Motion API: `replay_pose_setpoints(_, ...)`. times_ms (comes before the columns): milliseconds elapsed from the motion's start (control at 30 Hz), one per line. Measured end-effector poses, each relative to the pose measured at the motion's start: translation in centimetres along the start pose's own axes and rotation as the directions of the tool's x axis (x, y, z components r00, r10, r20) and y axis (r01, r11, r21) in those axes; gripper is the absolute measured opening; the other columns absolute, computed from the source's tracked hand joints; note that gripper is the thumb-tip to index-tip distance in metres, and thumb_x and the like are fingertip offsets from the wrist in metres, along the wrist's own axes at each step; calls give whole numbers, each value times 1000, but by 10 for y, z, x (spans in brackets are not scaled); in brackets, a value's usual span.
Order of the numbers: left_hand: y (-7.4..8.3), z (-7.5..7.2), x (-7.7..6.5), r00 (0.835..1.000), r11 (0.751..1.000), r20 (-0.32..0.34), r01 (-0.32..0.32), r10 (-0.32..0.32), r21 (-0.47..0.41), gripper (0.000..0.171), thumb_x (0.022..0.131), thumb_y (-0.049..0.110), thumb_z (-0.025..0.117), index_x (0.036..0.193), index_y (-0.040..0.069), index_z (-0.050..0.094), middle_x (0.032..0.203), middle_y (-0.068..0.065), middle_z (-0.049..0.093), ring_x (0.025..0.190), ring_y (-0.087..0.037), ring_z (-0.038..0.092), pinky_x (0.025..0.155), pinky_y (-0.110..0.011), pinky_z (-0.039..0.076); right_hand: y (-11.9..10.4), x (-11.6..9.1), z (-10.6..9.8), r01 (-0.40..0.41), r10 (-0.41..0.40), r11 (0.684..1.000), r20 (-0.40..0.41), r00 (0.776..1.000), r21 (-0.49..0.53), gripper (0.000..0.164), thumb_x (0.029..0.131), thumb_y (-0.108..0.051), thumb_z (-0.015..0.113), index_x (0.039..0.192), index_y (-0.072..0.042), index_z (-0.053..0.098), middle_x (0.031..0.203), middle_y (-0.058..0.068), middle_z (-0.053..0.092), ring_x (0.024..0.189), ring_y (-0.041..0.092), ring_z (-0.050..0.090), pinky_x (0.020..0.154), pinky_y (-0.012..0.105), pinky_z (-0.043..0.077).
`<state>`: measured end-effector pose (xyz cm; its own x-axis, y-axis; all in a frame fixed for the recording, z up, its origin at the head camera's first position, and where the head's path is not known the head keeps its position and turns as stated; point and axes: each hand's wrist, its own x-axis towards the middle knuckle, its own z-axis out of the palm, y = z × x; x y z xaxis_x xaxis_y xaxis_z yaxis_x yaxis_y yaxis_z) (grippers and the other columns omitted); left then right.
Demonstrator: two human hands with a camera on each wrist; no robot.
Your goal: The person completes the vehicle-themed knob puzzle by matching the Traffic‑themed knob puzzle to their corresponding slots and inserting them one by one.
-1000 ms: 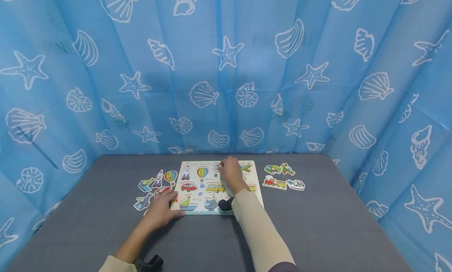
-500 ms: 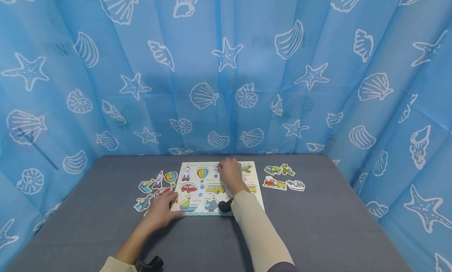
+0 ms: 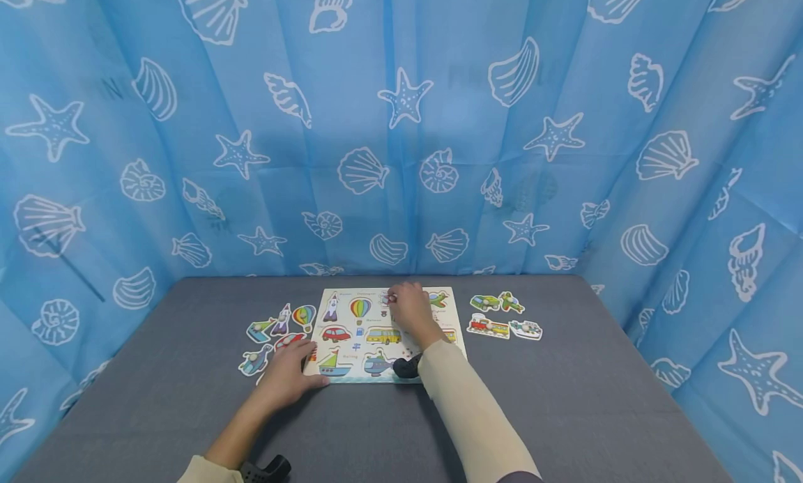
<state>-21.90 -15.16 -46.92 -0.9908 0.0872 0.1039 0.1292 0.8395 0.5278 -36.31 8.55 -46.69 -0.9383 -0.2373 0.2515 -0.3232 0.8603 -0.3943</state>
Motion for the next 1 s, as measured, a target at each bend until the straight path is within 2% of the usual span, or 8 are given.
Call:
replay_pose_setpoints(300,2,0,0,1000,1000,0,-5,5,1,71,71,27,87,128,-6,58,133,-23,52,119,-41,45,96,-53,39,9,-13,-15,51,-52,998,6,999,47,24,88,-9,69,112,-8,71,113,10,66,107,33,55,92,49,42)
replay_pose_setpoints(533,1,1,-1,1000,1000,-8,8,-8,-1,71,72,26,87,128,-6,58,133,-22,52,119,-41,45,96,-53,39,15,-27,-32,44,-46,995,23,999,90,27,89,-12,69,116,-6,69,119,12,64,115,34,53,96,51,40)
replay_pose_setpoints(1000,0,2,-1,1000,1000,-9,25,-25,-11,72,72,26,87,130,-5,57,134,-23,51,120,-41,44,97,-53,39,46,-57,-60,100,-100,990,-7,995,101,29,90,-11,68,117,-1,67,121,18,62,116,39,51,95,54,39)
